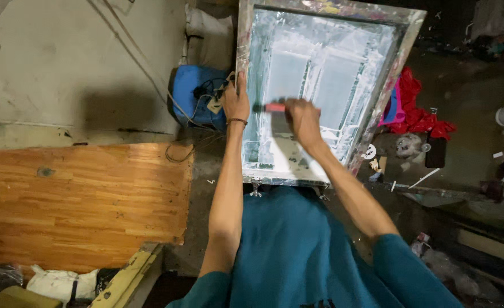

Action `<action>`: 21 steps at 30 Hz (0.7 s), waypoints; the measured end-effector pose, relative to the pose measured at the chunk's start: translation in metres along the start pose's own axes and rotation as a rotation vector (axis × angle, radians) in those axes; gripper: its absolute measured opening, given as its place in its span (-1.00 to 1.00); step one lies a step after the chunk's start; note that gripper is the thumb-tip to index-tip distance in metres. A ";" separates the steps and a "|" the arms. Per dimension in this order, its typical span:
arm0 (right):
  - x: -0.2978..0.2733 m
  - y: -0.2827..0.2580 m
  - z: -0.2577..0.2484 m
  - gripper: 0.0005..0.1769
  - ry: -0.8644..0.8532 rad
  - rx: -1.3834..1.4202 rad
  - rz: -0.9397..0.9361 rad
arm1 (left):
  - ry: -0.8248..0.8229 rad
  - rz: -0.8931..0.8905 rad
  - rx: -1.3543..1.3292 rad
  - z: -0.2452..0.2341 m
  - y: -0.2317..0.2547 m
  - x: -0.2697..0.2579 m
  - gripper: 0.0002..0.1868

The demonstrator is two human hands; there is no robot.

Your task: The person uses a scraper to remove white paint from a rectangular frame held in their hands. They repeatedly scrape the surface to clear the paint, working over a cluttered workspace.

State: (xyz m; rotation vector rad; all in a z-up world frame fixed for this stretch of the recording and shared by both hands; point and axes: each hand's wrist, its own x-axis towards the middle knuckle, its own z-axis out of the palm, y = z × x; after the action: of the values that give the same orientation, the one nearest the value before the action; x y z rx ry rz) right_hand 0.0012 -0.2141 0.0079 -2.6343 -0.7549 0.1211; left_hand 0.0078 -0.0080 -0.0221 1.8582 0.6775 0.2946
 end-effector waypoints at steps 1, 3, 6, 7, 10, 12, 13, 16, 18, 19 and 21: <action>0.018 -0.007 -0.019 -0.82 0.005 -0.003 -0.003 | 0.002 0.005 -0.003 -0.001 -0.002 -0.001 -0.15; 0.052 -0.018 -0.060 -0.86 0.131 -0.088 -0.070 | 0.020 0.045 0.036 -0.001 -0.004 -0.004 -0.22; 0.100 -0.013 -0.078 -0.86 0.299 -0.149 -0.202 | -0.042 -0.003 0.058 -0.008 0.007 -0.005 -0.17; 0.100 -0.014 -0.082 -0.86 0.298 -0.149 -0.200 | -0.045 -0.004 0.058 -0.004 0.002 -0.005 -0.17; 0.104 -0.017 -0.089 -0.90 0.294 -0.117 -0.187 | 0.019 0.016 0.089 0.006 -0.005 0.003 -0.28; 0.101 -0.015 -0.083 -0.67 0.336 -0.098 -0.155 | 0.028 -0.003 0.080 0.010 -0.008 0.006 -0.22; 0.108 -0.007 -0.070 -0.67 0.331 -0.092 -0.158 | 0.032 -0.009 0.085 0.016 -0.016 0.011 -0.22; 0.126 0.028 -0.020 -0.70 0.334 -0.117 -0.134 | 0.054 -0.034 0.077 0.035 -0.040 0.023 -0.20; 0.144 0.064 0.026 -0.82 0.215 -0.273 -0.069 | 0.013 -0.183 0.083 0.047 -0.056 0.035 -0.13; 0.147 0.077 0.055 -0.82 0.215 -0.268 -0.064 | 0.009 -0.183 0.090 0.043 -0.053 0.032 -0.13; 0.156 0.105 0.110 -0.78 0.167 -0.427 -0.014 | -0.058 -0.262 0.091 0.039 -0.043 0.028 -0.15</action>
State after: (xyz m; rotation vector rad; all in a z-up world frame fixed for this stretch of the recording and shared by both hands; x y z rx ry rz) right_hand 0.1647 -0.1750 -0.1306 -2.9862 -0.8141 -0.2933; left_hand 0.0362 -0.0107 -0.0796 1.8303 0.8962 0.0403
